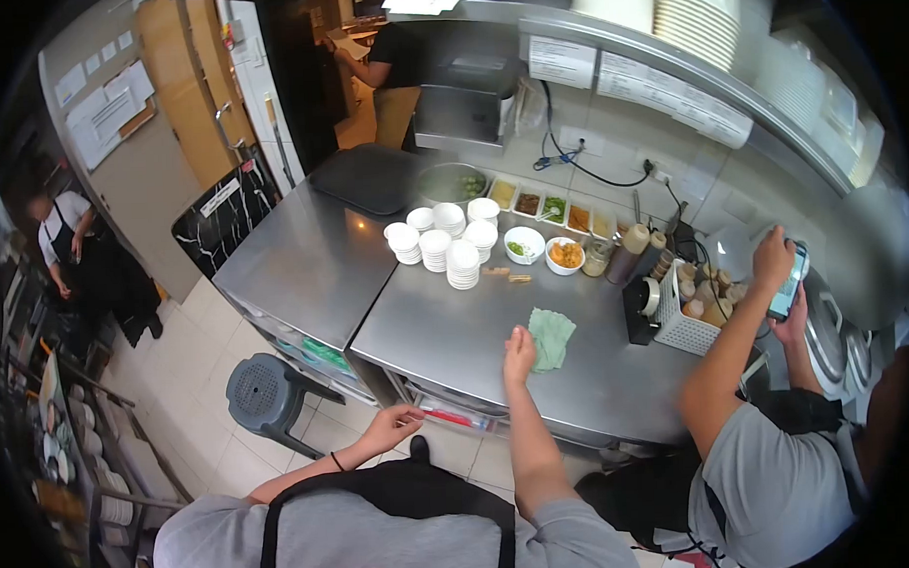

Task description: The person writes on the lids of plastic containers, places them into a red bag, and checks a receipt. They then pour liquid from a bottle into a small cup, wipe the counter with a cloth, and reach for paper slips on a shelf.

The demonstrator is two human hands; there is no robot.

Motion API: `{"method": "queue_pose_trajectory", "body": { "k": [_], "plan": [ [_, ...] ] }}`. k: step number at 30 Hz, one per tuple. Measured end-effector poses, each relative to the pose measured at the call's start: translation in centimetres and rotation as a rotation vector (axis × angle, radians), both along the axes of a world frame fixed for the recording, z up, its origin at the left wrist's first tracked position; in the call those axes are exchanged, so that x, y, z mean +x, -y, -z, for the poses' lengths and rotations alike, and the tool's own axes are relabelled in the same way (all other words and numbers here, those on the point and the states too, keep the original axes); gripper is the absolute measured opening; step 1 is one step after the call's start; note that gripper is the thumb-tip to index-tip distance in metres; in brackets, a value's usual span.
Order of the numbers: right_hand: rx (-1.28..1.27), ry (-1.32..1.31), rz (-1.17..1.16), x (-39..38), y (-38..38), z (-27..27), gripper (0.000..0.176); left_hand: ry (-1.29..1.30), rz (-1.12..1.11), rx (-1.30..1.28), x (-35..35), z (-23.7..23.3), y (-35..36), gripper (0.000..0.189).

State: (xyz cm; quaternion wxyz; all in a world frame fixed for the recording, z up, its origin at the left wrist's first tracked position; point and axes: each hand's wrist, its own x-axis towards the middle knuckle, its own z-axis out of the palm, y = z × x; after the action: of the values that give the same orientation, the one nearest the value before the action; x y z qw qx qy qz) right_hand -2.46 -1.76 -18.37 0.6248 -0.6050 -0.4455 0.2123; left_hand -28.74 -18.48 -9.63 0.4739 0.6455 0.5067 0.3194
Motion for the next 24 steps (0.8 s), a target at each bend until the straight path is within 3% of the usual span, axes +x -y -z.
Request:
{"method": "queue_pose_trajectory", "body": {
  "k": [3, 5, 9, 11, 19, 23, 24],
  "plan": [
    [0.03, -0.105, -0.003, -0.1, -0.1, 0.2, 0.026, 0.021, 0.063, -0.027, 0.6, -0.4, -0.6, 0.022],
    [-0.001, 0.17, 0.012, 0.2, 0.1, 0.3, 0.026, 0.003, 0.132, -0.038, 1.2, -0.3, -1.2, 0.021],
    [0.064, 0.292, 0.029, 0.3, -0.3, 0.5, 0.026, 0.045, 0.193, -0.037, 2.7, -2.0, -3.5, 0.02],
    [0.028, 0.221, 0.013, 0.1, -0.1, 0.4, 0.026, 0.071, 0.2, -0.013, 2.9, -2.3, -5.1, 0.019],
    [-0.025, 0.351, 0.036, 0.1, 0.4, -0.9, 0.023, 0.057, 0.203, 0.095, 2.3, -4.2, -14.6, 0.018],
    [-0.104, 0.26, 0.057, 1.2, -1.1, 1.4, 0.025, 0.157, 0.194, 0.175, 3.7, -7.2, -20.9, 0.018],
    [-0.141, -0.104, 0.033, 1.0, -1.3, -0.2, 0.024, 0.162, 0.204, 0.199, 4.3, -8.8, -22.3, 0.017]
  ]
}}
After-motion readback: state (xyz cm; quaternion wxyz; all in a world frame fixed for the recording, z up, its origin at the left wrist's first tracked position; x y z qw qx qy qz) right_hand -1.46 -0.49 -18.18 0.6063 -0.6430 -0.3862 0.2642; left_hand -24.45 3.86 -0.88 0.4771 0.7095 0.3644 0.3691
